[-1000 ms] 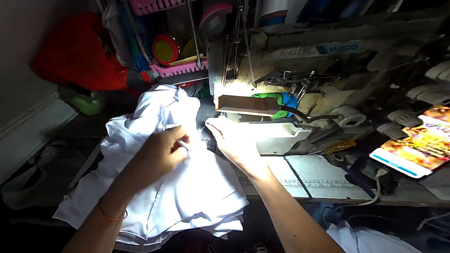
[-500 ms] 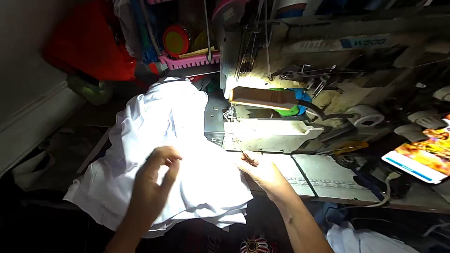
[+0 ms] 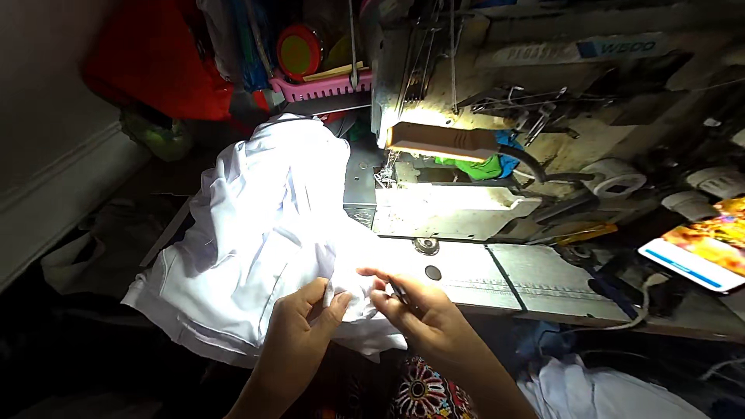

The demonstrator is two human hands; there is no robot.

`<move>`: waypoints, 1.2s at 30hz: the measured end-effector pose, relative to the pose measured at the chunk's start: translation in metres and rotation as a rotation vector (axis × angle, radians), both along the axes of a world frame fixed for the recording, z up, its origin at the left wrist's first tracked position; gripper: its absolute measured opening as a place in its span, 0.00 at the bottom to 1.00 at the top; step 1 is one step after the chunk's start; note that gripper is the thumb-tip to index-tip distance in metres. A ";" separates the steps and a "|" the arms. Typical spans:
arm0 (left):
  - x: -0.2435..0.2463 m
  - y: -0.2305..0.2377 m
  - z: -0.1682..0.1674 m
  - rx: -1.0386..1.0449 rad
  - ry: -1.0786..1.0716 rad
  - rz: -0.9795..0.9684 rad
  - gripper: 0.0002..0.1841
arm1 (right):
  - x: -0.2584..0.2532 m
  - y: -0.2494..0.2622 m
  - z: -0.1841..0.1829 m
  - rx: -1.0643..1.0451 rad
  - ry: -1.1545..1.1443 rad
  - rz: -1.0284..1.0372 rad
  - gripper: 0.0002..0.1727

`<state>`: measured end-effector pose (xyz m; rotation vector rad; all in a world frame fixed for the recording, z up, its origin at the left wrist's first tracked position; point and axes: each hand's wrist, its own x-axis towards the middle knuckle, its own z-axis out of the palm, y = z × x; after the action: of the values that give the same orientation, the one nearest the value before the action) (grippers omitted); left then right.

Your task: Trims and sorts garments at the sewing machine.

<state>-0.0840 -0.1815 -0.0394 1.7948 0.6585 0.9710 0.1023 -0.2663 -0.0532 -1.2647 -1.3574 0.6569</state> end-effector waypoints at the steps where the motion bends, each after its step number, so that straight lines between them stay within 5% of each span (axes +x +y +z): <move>1: -0.003 -0.001 0.002 -0.025 -0.030 -0.018 0.10 | 0.004 -0.004 -0.002 0.033 -0.094 0.008 0.17; 8: -0.021 -0.003 0.008 -0.309 -0.287 -0.200 0.08 | 0.013 -0.032 0.019 0.072 -0.063 0.729 0.14; 13: -0.020 -0.012 0.008 -0.350 -0.302 -0.233 0.08 | -0.004 -0.028 0.022 0.139 -0.130 0.174 0.14; 17: -0.022 -0.019 0.005 -0.301 -0.230 -0.240 0.07 | -0.023 -0.024 0.014 0.136 -0.338 -0.081 0.15; 24: -0.045 -0.015 -0.017 -0.309 -0.102 -0.322 0.17 | -0.045 -0.035 0.014 0.129 -0.419 0.152 0.04; 27: -0.049 -0.020 -0.019 -0.195 -0.039 -0.264 0.13 | -0.051 -0.032 0.002 0.117 -0.418 0.232 0.06; 31: -0.063 -0.026 -0.014 -0.155 0.010 -0.267 0.13 | -0.030 -0.028 -0.001 0.147 -0.506 -0.013 0.31; 36: -0.061 -0.031 -0.011 -0.131 0.014 -0.313 0.13 | -0.036 -0.015 -0.004 0.295 -0.806 -0.209 0.16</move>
<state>-0.1447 -0.2126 -0.0499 1.7260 0.4221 0.6884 0.0665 -0.2817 -0.0576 -1.4582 -1.8398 -0.2435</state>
